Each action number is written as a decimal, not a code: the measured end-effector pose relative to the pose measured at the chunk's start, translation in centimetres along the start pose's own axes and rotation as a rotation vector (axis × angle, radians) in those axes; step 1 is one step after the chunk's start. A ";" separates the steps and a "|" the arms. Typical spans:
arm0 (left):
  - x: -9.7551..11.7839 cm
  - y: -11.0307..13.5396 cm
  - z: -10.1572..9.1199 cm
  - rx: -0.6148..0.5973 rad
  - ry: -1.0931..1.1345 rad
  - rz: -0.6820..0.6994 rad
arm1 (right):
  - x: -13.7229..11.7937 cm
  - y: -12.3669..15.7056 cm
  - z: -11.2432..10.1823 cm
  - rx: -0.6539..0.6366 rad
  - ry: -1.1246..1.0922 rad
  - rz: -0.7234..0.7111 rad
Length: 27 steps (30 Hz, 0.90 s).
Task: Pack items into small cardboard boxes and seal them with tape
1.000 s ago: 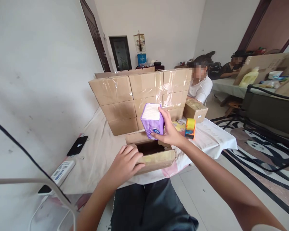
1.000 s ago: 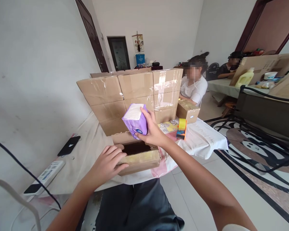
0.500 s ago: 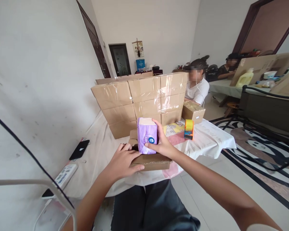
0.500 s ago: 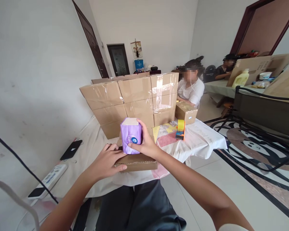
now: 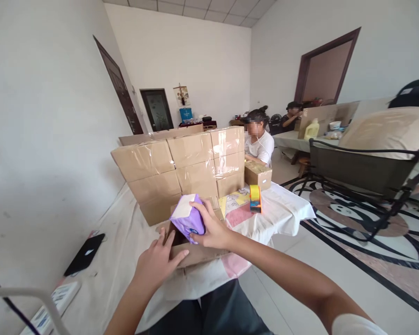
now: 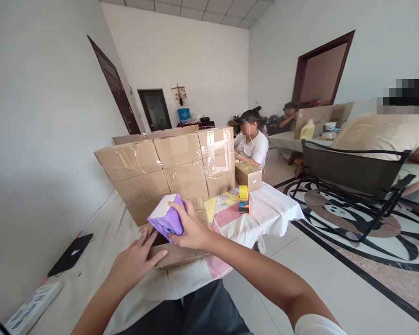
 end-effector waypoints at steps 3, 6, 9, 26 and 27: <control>-0.2 -0.1 0.4 -0.016 0.022 0.005 | 0.3 -0.9 -0.5 -0.042 0.241 -0.108; -0.1 0.0 0.6 0.012 0.022 0.018 | 0.2 -2.3 -0.3 -0.265 0.513 -0.279; -0.1 0.1 0.4 0.005 0.009 0.009 | 0.0 -3.8 0.3 -0.401 0.656 -0.349; -2.0 0.3 0.2 -0.013 0.295 -0.036 | 1.8 -6.9 4.0 -1.067 0.526 -0.022; -1.9 0.3 0.1 -0.034 0.285 -0.050 | 2.1 -7.0 4.6 -1.093 0.504 0.008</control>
Point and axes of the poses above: each hand's wrist, its own y-axis away from the middle knuckle, its own z-axis out of the palm, x = y × z, the point moved 2 cm from there along -y, towards the middle knuckle, and after that the axes turned 3 degrees about -x, right-handed, at the moved point
